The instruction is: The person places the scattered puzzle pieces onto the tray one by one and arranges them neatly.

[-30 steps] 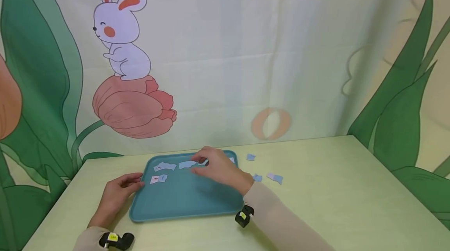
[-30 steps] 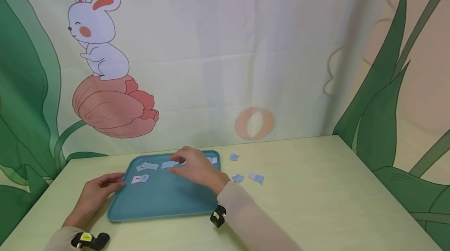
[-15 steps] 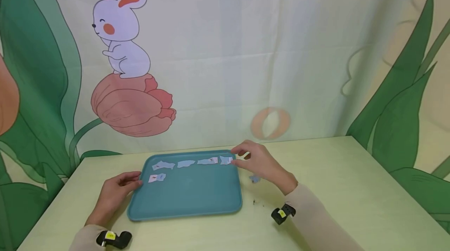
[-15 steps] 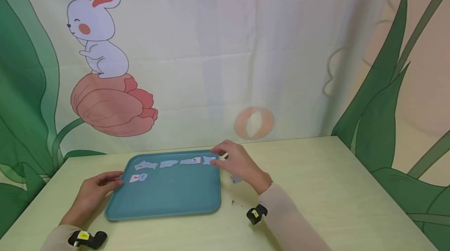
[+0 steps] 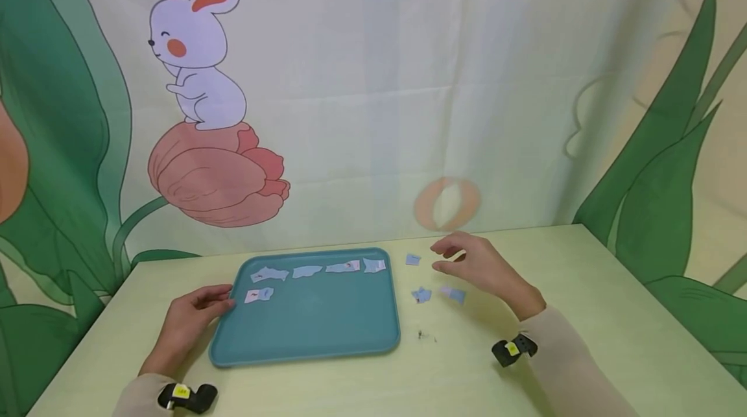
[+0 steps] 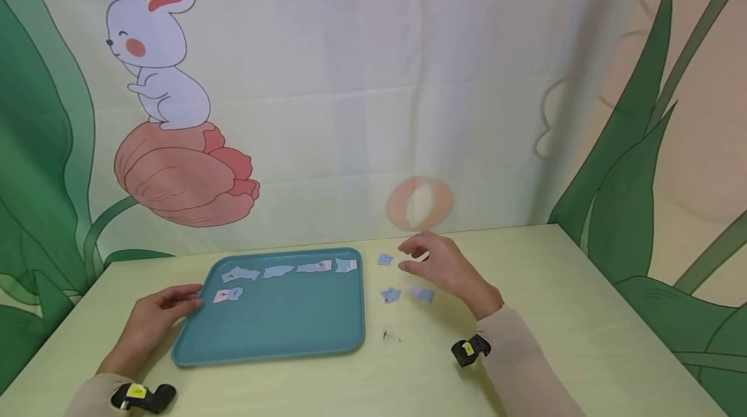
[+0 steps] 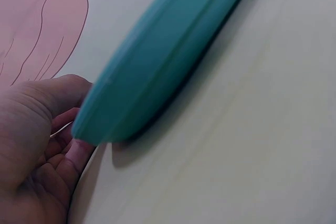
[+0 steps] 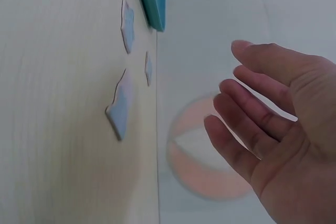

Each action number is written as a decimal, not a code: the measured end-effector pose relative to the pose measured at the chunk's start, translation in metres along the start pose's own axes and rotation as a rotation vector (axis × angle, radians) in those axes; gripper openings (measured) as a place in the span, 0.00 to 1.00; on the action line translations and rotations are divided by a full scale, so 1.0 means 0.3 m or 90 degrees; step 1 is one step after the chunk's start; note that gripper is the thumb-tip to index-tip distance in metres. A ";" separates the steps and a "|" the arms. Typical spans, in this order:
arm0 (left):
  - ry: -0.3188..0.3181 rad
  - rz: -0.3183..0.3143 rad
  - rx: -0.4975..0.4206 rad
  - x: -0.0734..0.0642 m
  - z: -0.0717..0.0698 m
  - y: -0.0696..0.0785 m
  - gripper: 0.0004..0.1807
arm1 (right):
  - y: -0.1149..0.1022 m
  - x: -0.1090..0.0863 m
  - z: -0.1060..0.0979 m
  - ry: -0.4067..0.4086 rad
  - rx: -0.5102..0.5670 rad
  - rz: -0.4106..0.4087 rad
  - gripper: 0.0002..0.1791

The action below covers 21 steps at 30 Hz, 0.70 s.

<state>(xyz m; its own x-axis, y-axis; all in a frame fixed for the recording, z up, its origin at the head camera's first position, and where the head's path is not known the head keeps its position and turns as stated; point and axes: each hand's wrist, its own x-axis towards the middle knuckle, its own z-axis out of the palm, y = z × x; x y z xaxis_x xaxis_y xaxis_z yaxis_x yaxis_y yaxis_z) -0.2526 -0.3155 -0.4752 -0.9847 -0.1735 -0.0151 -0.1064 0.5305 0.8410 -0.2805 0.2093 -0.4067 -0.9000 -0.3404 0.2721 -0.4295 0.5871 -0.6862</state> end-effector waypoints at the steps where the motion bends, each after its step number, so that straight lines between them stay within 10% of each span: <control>1: 0.000 0.000 0.000 0.000 0.001 0.000 0.26 | 0.007 -0.002 -0.004 -0.006 -0.001 0.001 0.14; 21: 0.007 -0.005 0.009 0.002 0.008 -0.004 0.26 | 0.137 -0.039 -0.039 -0.134 -0.016 0.084 0.15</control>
<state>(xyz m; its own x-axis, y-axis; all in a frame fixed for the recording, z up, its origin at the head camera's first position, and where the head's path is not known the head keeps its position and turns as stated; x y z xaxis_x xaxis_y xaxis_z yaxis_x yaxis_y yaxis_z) -0.2534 -0.3143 -0.4777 -0.9823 -0.1866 -0.0149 -0.1154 0.5409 0.8331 -0.2883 0.2461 -0.4302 -0.9146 -0.4030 0.0335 -0.3132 0.6537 -0.6889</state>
